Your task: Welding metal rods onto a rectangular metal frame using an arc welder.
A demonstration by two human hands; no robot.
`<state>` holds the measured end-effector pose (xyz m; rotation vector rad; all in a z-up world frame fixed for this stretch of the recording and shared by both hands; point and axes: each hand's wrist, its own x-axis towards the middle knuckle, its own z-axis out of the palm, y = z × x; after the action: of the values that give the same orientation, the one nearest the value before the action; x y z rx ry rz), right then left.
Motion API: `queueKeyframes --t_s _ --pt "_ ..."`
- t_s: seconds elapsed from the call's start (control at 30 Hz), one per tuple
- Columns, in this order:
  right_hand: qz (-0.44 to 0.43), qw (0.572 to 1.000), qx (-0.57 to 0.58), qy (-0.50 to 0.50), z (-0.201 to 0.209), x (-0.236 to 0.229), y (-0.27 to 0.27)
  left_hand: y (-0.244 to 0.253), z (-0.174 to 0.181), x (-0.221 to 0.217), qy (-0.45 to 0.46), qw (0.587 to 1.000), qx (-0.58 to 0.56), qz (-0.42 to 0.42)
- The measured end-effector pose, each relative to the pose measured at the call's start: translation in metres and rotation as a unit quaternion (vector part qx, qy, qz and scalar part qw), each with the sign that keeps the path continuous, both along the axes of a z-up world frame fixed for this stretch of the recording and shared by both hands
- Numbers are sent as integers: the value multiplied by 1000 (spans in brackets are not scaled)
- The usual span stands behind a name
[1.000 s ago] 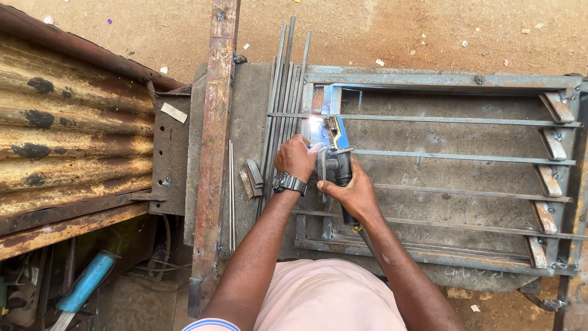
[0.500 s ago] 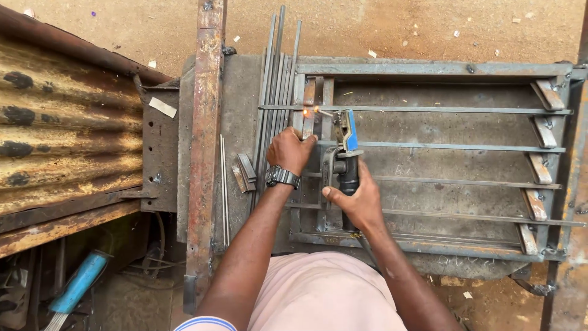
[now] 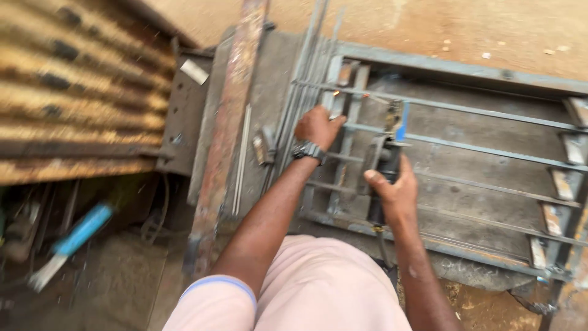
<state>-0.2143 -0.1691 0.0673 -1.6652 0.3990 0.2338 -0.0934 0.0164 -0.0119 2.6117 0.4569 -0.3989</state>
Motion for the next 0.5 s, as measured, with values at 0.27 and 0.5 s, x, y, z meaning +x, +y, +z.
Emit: queueKeyframes --t_s 0.27,0.5 --pt "11 1000 -19 12 2 -32 -11 84 -66 -95 -246 968 -13 45" --pt "26 996 -71 46 -1 -46 -7 219 -116 -71 -215 972 87 22"
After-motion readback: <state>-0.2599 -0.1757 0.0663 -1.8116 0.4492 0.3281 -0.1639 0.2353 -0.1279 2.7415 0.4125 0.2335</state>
